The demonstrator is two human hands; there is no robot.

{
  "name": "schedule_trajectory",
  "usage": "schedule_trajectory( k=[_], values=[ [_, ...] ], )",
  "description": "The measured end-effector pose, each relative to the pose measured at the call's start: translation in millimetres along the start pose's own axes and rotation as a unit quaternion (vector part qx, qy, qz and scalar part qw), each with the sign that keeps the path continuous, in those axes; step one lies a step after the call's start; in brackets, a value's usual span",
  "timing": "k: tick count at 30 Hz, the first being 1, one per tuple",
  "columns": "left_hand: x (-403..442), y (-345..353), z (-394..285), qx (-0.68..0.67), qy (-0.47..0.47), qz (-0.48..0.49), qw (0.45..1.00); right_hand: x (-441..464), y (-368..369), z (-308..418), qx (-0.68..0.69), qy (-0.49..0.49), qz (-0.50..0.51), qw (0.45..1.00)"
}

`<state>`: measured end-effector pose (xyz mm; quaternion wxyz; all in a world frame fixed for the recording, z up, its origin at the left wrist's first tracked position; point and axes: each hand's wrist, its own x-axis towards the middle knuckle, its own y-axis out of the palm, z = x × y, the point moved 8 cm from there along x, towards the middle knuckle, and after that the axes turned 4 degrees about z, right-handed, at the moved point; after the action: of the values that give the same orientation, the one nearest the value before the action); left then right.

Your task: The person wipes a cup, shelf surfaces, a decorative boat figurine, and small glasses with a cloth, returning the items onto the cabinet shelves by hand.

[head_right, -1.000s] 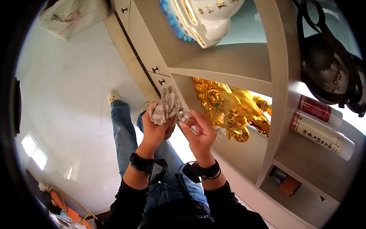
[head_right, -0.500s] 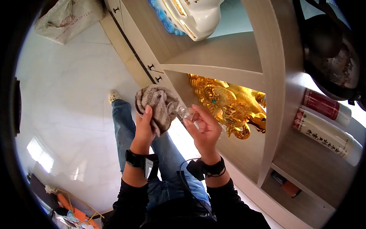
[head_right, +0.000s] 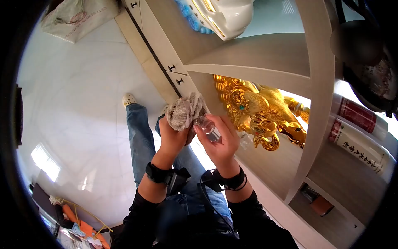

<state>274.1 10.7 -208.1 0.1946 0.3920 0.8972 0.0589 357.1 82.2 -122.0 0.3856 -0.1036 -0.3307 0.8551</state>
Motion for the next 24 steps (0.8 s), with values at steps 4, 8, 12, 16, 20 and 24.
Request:
schedule_trajectory(
  k=[4, 8, 12, 16, 20, 24],
  values=[
    [-3, -11, -14, 0.052, 0.033, -0.091, 0.994, 5, 4, 21, -0.083, -0.082, 0.025, 0.993],
    [5, -15, 23, -0.256, -0.09, -0.074, 0.96, 13, -2, 27, -0.091, -0.076, 0.011, 0.993],
    [5, -15, 19, -0.487, -0.166, -0.024, 0.857, 19, -13, 15, -0.015, -0.024, -0.013, 1.0],
    [6, -7, 8, -0.479, -0.143, 0.054, 0.864, 16, -11, 8, 0.062, 0.011, 0.018, 0.998],
    [8, 0, 0, -0.439, -0.142, 0.099, 0.882, 11, -9, -4, 0.146, 0.064, 0.01, 0.987],
    [4, 3, 12, -0.398, -0.183, 0.086, 0.895, 7, -9, -18, 0.166, 0.122, -0.004, 0.979]
  ],
)
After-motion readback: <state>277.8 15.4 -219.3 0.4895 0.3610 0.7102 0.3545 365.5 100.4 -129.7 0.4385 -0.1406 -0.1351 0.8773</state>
